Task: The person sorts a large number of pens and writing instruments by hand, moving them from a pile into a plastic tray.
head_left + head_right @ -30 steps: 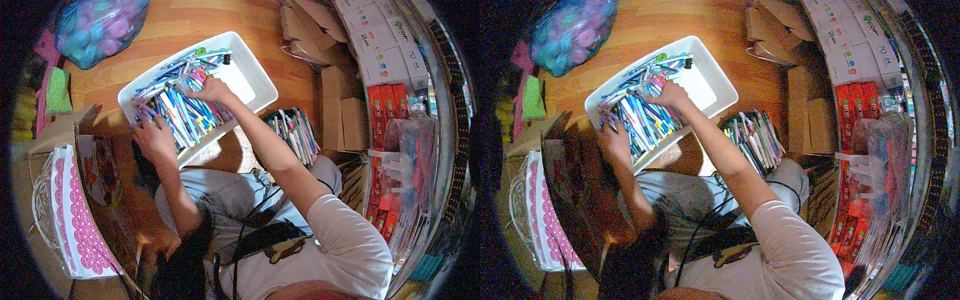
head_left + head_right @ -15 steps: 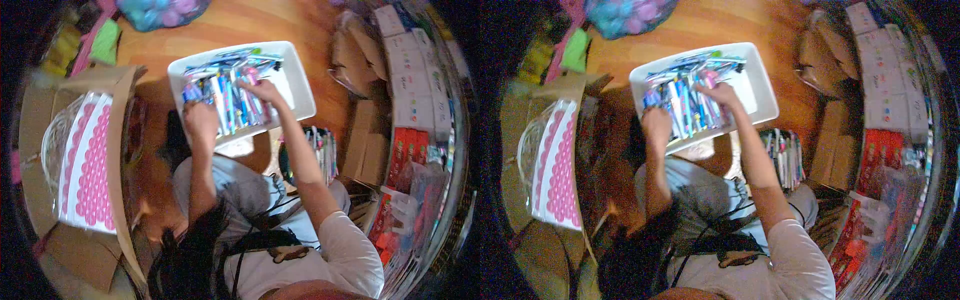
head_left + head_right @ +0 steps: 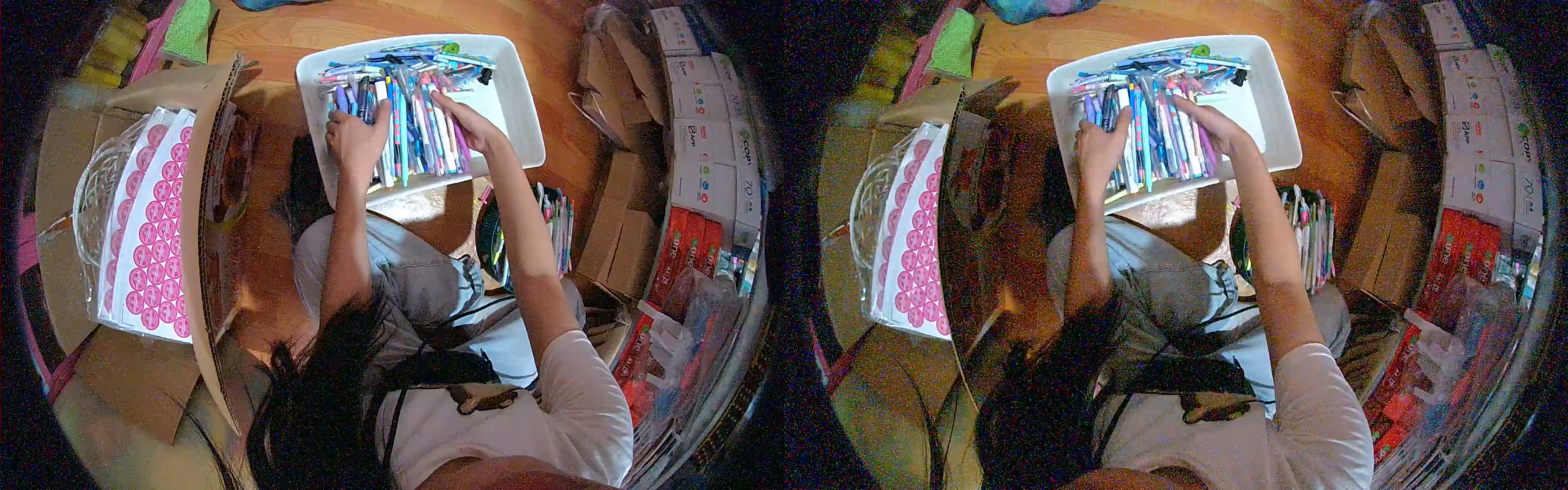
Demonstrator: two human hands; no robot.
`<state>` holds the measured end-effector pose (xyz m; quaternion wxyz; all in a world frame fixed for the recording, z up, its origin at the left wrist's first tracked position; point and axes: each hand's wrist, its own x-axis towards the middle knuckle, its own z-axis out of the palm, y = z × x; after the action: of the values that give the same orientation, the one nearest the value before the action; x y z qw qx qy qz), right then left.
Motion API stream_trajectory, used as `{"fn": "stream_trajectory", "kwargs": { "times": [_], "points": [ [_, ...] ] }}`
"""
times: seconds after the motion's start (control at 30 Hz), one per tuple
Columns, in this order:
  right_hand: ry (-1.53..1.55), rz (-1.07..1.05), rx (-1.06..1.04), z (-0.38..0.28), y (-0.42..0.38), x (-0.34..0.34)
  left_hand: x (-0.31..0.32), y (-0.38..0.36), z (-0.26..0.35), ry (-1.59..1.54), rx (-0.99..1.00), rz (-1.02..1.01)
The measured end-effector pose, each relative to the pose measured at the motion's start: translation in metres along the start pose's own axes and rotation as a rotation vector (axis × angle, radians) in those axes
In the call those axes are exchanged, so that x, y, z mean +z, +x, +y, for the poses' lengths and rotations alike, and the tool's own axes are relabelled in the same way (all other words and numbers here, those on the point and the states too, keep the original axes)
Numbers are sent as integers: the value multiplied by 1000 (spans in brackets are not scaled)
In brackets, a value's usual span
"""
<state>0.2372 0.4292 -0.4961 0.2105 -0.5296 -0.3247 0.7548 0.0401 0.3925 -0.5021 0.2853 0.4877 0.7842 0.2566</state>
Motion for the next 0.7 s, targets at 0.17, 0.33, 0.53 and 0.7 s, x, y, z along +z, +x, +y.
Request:
{"fn": "stream_trajectory", "kwargs": {
  "times": [0.17,0.33,0.53,0.7],
  "points": [
    [-10,97,-57,7,-6,38,-4,1,1,-159,-39,-103],
    [40,87,-142,16,-1,40,12,12,-13,-313,42,-62],
    [159,86,-111,2,-20,56,11,17,-9,-513,-37,-103],
    [213,66,-120,5,-25,57,-3,9,2,-524,-81,-193]
  ]
}}
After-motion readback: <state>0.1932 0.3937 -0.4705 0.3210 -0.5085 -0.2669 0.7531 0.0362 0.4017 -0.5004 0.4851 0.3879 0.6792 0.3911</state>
